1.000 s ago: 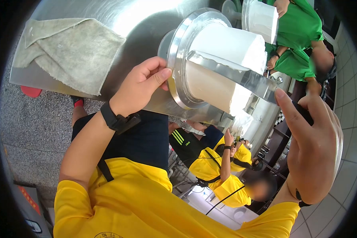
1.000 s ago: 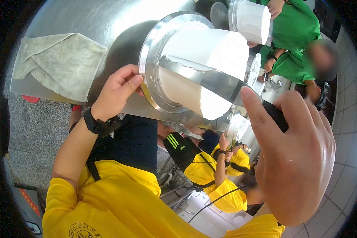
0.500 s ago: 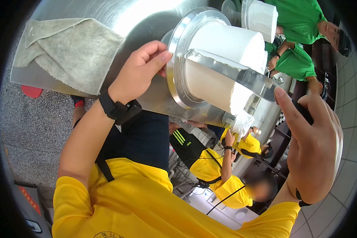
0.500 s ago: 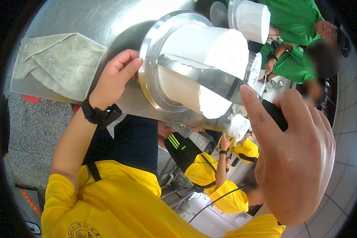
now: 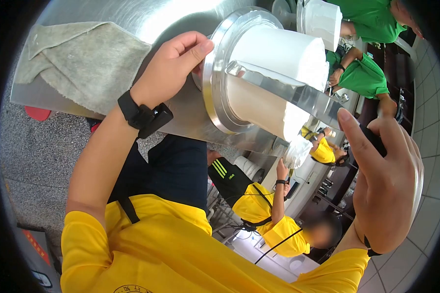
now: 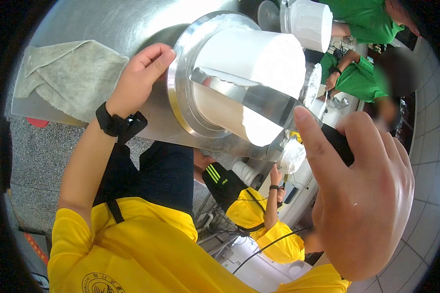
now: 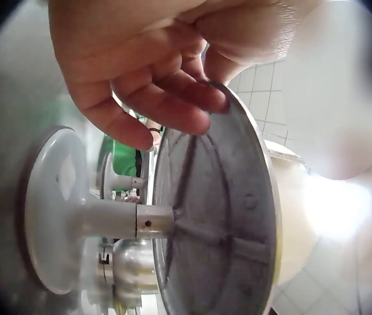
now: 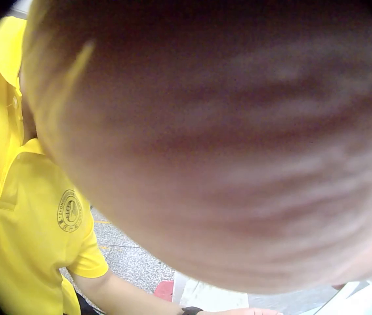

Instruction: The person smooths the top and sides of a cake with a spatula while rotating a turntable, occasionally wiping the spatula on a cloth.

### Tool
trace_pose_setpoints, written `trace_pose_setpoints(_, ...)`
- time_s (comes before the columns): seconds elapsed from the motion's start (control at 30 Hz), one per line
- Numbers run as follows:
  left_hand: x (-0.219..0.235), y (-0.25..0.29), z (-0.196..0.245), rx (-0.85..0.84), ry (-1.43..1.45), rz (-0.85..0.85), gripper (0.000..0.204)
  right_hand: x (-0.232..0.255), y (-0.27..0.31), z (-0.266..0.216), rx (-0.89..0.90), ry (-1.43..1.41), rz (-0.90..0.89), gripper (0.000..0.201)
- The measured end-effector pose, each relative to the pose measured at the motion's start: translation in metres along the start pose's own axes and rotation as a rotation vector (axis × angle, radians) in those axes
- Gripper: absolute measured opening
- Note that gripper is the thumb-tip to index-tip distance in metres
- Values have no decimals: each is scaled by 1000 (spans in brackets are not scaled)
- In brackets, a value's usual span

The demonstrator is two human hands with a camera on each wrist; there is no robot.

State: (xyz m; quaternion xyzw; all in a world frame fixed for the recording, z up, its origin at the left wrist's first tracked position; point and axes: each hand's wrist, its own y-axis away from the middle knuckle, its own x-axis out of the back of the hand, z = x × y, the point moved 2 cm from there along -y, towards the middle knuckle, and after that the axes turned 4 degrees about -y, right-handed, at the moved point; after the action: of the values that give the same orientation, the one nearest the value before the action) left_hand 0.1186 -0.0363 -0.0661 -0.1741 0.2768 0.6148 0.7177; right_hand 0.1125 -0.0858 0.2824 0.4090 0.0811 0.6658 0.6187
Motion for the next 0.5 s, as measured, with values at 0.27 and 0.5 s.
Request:
trace_pose_setpoints(0.27, 8, -26, 0, 46, -56, -48, 27, 0, 1, 0, -11, -9, -8, 57)
trace_pose_setpoints(0.5, 13, -57, 5, 51, -182, -83, 32, -2, 3, 5, 40, 19, 35, 56)
